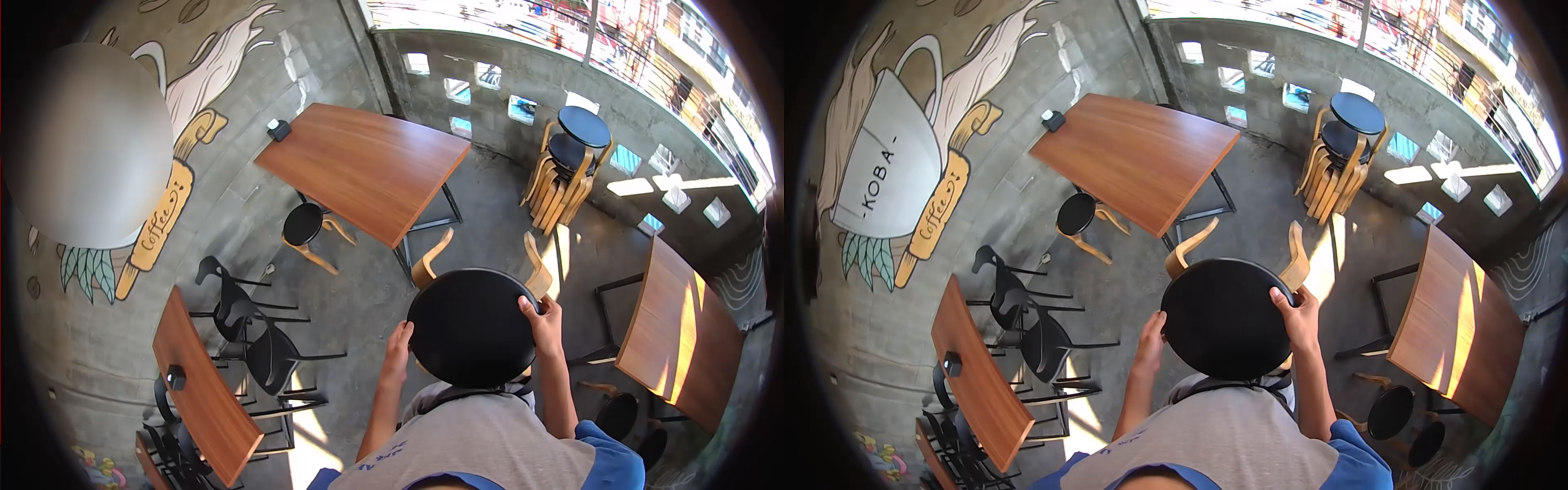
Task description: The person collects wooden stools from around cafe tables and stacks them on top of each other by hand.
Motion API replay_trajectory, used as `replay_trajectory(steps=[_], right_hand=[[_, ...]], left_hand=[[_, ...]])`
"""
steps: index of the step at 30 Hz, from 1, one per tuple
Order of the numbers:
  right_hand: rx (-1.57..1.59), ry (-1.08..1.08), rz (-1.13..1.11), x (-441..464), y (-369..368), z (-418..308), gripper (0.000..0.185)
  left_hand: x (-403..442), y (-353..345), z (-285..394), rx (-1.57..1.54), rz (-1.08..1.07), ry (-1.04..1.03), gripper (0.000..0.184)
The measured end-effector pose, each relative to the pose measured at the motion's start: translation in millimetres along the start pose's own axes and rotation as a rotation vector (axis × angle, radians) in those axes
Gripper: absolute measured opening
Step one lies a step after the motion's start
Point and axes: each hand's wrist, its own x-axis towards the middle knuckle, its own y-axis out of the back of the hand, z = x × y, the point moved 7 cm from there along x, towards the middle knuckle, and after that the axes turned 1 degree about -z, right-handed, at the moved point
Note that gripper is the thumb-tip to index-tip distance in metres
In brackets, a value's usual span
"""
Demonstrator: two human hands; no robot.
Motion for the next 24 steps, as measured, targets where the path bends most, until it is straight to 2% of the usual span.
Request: replay_trajectory(steps=[3,6,9,14,16,19,23,24], right_hand=[[-0.056,-0.001,0.123,51,18,-3,0.045],[-0.074,-0.069,0.236,81,40,0,0.046],[-0.119,-0.217,0.356,99,75,19,0.044],[0.052,-0.211,0.594,107,109,51,0.035],[0.116,-0.214,0.728,110,109,42,0.033],[0.092,-0.247,0.848,115,115,46,0.032],[0.233,-0.264,0.969,129,103,39,0.033],[0.278,-0.213,1.006,134,99,39,0.033]], left_hand=[[62,-43,29,0.084,-0.045,0.051,0.038],[110,-79,47,0.145,-0.178,0.102,0.039],[151,-118,48,0.175,-0.286,0.121,0.042],[214,-178,39,0.274,-0.452,0.220,0.044],[244,-202,32,0.326,-0.550,0.260,0.045],[280,-241,36,0.372,-0.667,0.340,0.045],[336,-283,32,0.435,-0.817,0.402,0.043],[349,-294,34,0.468,-0.860,0.384,0.042]])
